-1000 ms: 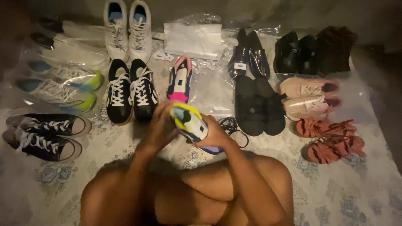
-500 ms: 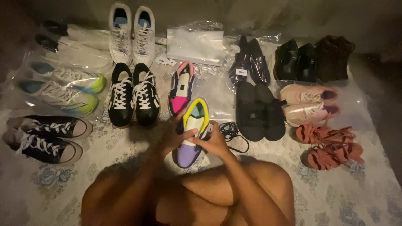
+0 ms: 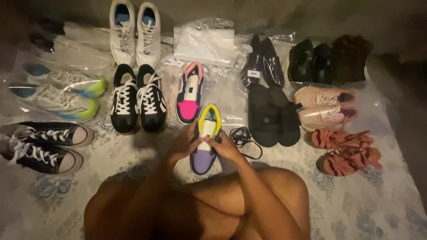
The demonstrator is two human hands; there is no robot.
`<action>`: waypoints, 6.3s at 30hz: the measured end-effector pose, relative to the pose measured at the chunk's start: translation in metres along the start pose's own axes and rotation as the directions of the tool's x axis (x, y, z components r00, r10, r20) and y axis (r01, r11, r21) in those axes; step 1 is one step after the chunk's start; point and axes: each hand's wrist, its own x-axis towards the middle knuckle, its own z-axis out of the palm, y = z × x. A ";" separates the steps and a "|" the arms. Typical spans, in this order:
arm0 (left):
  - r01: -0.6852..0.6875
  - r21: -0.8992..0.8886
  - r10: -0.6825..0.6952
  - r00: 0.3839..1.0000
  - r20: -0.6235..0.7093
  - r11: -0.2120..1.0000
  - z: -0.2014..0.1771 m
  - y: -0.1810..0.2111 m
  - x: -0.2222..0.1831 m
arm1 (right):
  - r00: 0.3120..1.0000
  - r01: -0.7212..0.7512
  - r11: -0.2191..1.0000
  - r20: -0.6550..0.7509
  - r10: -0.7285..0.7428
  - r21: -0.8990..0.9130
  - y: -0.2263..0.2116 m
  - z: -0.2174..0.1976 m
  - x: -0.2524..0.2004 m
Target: A person is lacing a colorful sneaker while sitting on the floor surrounded by various other shoes.
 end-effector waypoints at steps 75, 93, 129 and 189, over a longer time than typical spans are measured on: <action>-0.235 -0.904 -0.266 0.902 -0.340 0.358 -0.062 0.049 -0.033 | 0.862 0.404 0.731 -0.495 -0.105 0.549 0.025 -0.044 0.012; -0.366 -0.900 -0.524 0.732 -0.436 0.237 -0.117 -0.032 -0.022 | 0.958 0.283 0.006 -0.283 0.034 0.959 0.092 -0.104 0.044; -0.256 0.416 0.405 0.855 -0.325 0.873 0.006 -0.051 0.012 | 0.814 0.084 0.809 -0.428 -0.393 -0.581 0.093 -0.033 0.082; -0.110 0.464 0.247 0.937 -0.246 0.879 0.042 -0.025 0.002 | 0.789 0.404 0.657 -0.120 -0.602 -0.637 0.097 0.000 0.077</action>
